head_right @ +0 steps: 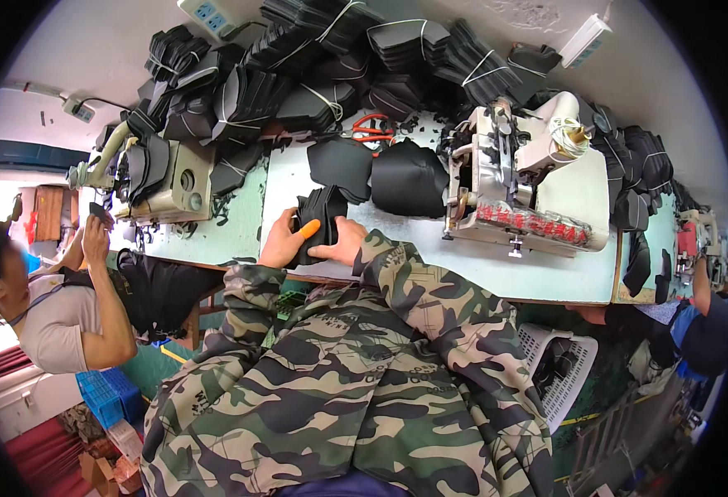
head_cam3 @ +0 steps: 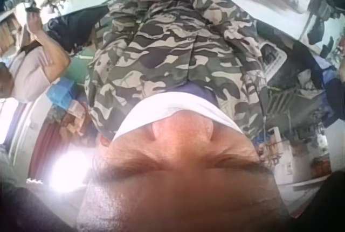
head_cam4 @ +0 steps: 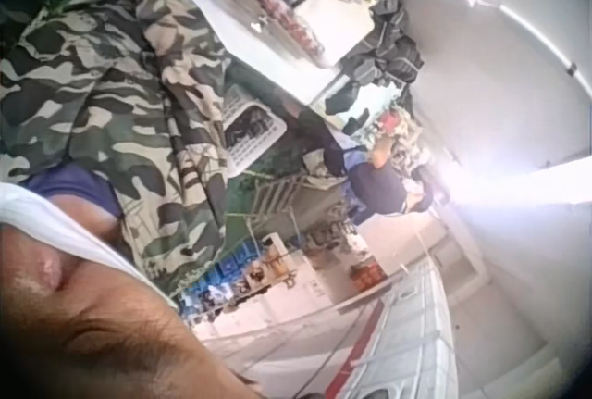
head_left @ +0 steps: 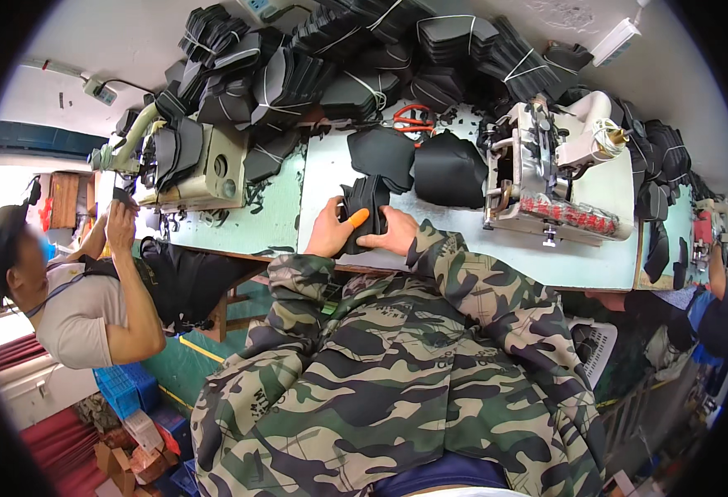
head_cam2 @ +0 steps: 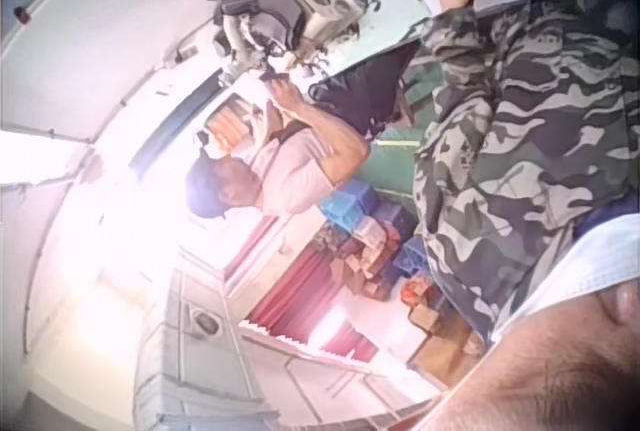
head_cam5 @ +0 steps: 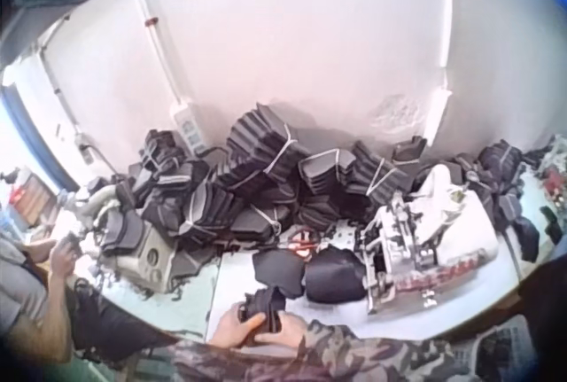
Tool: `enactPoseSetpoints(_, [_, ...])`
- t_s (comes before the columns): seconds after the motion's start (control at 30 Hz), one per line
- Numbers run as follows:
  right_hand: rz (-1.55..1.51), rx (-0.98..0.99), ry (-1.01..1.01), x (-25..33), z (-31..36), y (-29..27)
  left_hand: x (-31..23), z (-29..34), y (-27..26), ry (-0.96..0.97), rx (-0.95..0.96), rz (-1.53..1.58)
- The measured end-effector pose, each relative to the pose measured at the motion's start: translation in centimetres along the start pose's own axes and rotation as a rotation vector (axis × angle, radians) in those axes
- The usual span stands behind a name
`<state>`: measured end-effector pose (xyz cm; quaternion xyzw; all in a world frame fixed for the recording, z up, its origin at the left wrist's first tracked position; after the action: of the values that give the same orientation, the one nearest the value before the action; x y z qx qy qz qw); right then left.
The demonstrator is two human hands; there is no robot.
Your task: The person separates shoe pieces from a stack by hand, feeds the edge of each piece through a skiving machine, and stacks them on the work table.
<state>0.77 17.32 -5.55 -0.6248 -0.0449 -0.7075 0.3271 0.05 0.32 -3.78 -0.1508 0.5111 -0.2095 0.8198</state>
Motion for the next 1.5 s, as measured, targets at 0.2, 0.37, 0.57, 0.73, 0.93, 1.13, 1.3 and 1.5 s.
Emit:
enactPoseSetpoints(0.2, [0.018,-0.003,0.086,-1.4,-0.3,0.5,0.9,0.2,-0.1,0.03,-0.018,-0.199])
enactPoseSetpoints(0.37, [-0.157,0.051,0.085,-2.6,-0.2,0.7,4.2,-0.8,-0.2,0.021,0.003,-0.045])
enactPoseSetpoints(0.57, [-0.054,-0.136,-0.03,-2.9,0.0,0.5,2.1,-0.2,0.1,0.092,-0.086,-0.058])
enactPoseSetpoints(0.73, [0.004,-0.122,-0.033,-0.9,0.7,0.7,-3.3,2.1,1.8,-0.073,-0.19,-0.469])
enactPoseSetpoints(0.93, [0.254,-0.236,-0.033,-0.4,1.0,-3.6,-1.6,0.7,-1.5,-0.103,-0.208,-0.365])
enactPoseSetpoints(1.13, [0.775,-0.254,-0.08,4.4,-2.7,-4.6,-1.6,1.1,-3.7,-0.052,-0.309,-0.374])
enactPoseSetpoints(1.3, [0.169,0.023,-0.054,0.9,-4.1,-0.8,-3.1,1.8,0.2,0.069,-0.154,-0.467])
enactPoseSetpoints(1.5, [-0.301,0.01,0.182,-0.7,-3.3,-1.6,-4.1,1.8,0.2,0.085,-0.032,-0.404])
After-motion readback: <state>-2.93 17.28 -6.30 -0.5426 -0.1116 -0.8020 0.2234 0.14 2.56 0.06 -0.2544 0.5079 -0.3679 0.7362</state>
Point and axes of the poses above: each hand's wrist, its own z-axis away from the middle knuckle, its own y-axis out of the palm, x = y × z, the point moved 3 cm from there along -z, towards the middle knuckle, and after that the axes turned 6 degrees about -y, right-handed, at the moved point
